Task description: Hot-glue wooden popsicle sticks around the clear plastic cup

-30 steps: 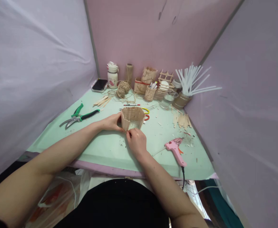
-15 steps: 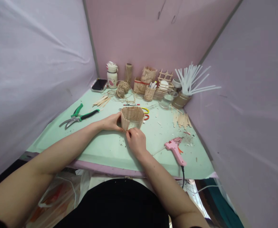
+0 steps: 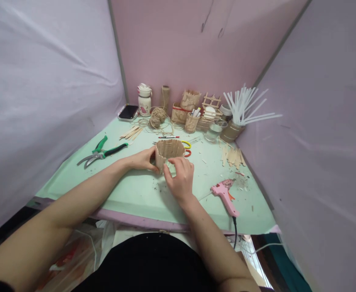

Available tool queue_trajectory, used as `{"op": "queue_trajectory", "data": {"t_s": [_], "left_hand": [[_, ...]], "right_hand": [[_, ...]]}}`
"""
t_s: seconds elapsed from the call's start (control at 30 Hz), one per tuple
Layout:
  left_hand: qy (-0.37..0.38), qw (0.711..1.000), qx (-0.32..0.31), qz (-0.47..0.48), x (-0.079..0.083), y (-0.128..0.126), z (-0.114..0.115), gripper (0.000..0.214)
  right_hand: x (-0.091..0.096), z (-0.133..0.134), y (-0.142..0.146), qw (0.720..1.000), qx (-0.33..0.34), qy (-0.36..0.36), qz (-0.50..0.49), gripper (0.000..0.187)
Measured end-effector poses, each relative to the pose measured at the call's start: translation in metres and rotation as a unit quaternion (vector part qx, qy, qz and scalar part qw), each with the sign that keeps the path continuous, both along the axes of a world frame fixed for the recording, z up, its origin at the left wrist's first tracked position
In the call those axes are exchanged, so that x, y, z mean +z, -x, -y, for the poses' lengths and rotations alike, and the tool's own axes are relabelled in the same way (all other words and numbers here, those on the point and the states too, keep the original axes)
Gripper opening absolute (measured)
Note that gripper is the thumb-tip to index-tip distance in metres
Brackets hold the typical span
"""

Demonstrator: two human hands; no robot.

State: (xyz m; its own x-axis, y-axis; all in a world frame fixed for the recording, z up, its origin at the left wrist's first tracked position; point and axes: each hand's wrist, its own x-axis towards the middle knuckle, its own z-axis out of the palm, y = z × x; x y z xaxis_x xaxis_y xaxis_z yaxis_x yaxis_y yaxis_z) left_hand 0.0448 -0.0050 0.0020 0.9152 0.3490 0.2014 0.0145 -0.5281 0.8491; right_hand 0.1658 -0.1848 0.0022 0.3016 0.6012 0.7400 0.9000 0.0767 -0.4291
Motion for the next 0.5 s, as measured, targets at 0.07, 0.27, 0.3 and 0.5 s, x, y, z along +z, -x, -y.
{"op": "queue_trajectory", "data": {"t_s": [0.07,0.27,0.3,0.5], "left_hand": [[-0.007,1.000,-0.005,-0.019,-0.002,-0.001,-0.001,0.084],[-0.032,0.998,0.010,-0.046,-0.001,-0.001,0.000,0.074],[-0.037,0.998,0.011,-0.051,0.000,-0.001,0.000,0.073],[-0.032,0.998,0.009,-0.046,0.000,0.000,0.000,0.078]], "right_hand": [[0.010,-0.004,-0.001,1.000,0.016,-0.007,0.010,0.019],[0.015,-0.015,-0.001,0.998,0.026,0.062,0.009,0.011],[0.014,-0.015,-0.001,0.998,0.024,0.064,0.005,0.010],[0.011,-0.017,-0.001,0.998,0.028,0.052,-0.006,0.010]]}}
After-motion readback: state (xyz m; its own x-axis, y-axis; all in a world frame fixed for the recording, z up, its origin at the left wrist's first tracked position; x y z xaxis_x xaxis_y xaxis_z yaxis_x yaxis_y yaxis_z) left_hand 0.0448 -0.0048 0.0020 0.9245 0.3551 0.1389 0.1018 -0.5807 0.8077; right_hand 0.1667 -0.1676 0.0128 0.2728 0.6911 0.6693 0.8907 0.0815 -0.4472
